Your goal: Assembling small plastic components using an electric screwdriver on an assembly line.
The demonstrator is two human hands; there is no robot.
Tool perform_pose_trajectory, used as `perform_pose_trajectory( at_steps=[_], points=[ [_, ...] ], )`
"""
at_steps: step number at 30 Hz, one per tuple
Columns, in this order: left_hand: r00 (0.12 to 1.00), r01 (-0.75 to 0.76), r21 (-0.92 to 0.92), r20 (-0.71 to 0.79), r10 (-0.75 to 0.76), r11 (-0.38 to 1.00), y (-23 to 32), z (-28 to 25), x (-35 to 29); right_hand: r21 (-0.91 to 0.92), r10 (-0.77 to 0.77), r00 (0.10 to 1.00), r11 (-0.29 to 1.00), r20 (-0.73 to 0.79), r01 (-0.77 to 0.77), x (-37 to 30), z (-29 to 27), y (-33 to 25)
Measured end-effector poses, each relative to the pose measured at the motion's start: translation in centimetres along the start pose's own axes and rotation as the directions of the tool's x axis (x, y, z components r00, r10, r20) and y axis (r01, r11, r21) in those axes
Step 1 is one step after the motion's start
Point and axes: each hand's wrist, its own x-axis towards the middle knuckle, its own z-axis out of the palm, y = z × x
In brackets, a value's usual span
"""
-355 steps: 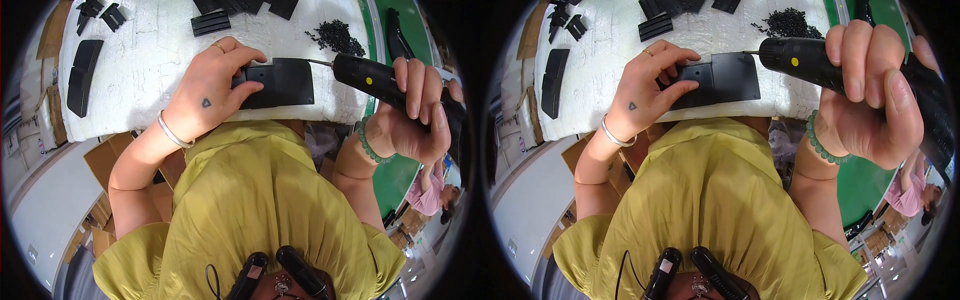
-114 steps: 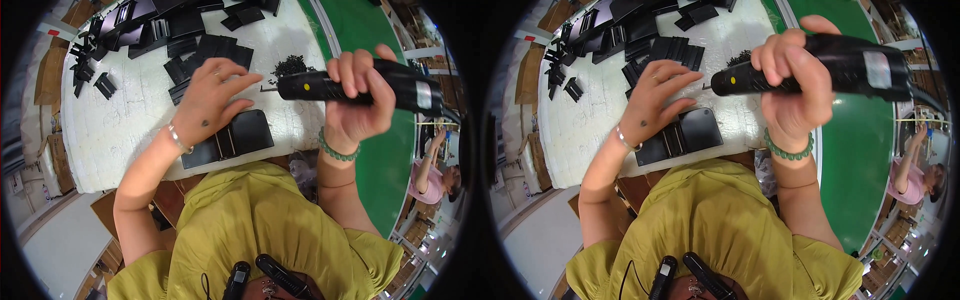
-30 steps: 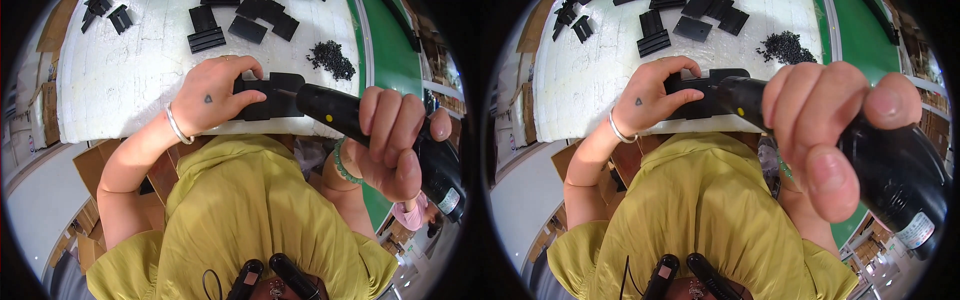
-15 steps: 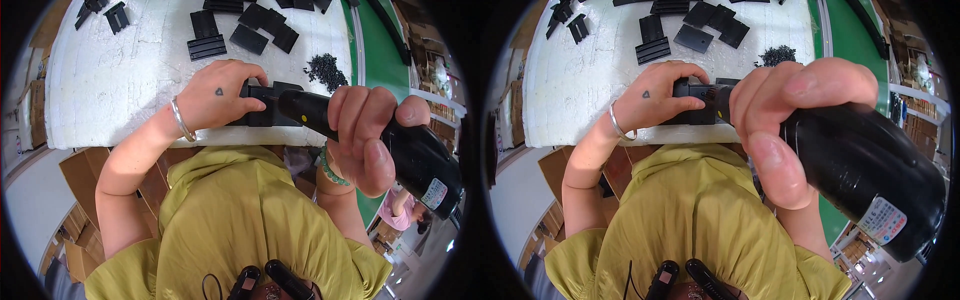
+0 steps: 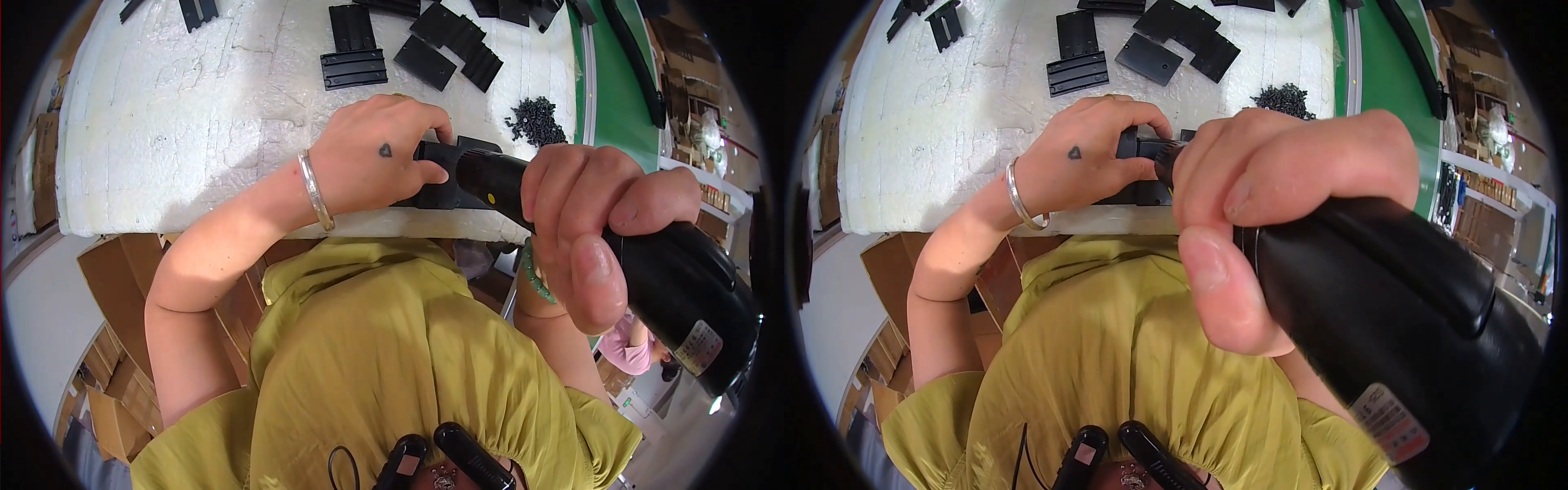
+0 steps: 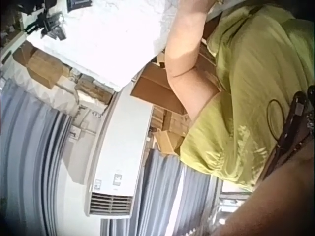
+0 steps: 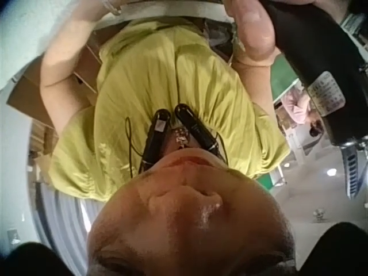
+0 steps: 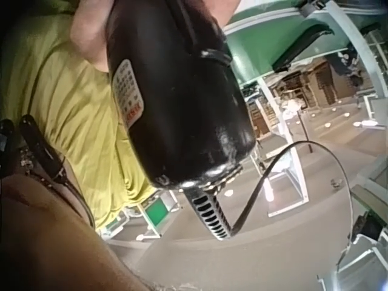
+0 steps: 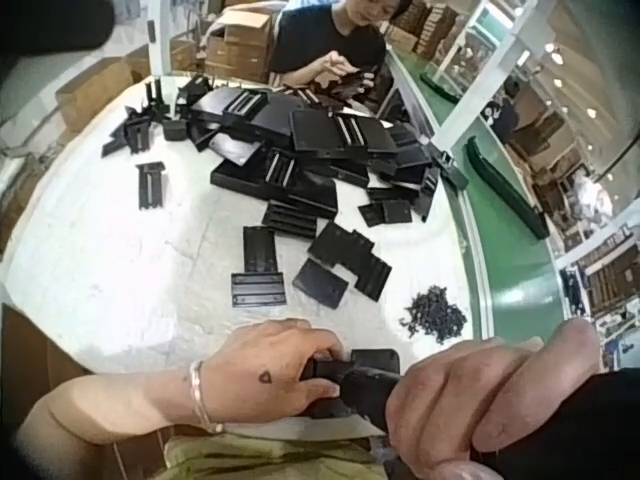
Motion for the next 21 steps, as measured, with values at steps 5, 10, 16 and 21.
perform_pose_trajectory(
  at_steps=[5, 10, 16, 21],
  points=[
    [0.998, -0.047, 0.005, -0.038, 0.047, 0.999, -1.1, -0.5, -1.4, 0.048, 0.013, 0.999, 0.999, -0.047, -0.011, 0.0, -0.4, 0.3],
    [0.994, 0.049, -0.042, 0.098, -0.045, 0.998, 0.8, -1.5, -0.4, 0.204, -0.022, 0.981, 0.977, -0.195, 0.063, 0.1, -2.2, 0.9],
    [0.999, 0.033, 0.105, 0.027, -0.036, 0.994, 1.8, -2.5, -0.2, -0.096, -0.2, 0.793, 0.98, -0.576, 0.177, 0.6, -7.6, 3.6],
    [0.986, -0.1, 0.074, -0.123, 0.109, 0.992, 2.4, -3.0, 1.1, 0.036, -0.14, 0.782, 0.979, -0.607, 0.203, 0.1, -8.3, 5.5]
  ],
)
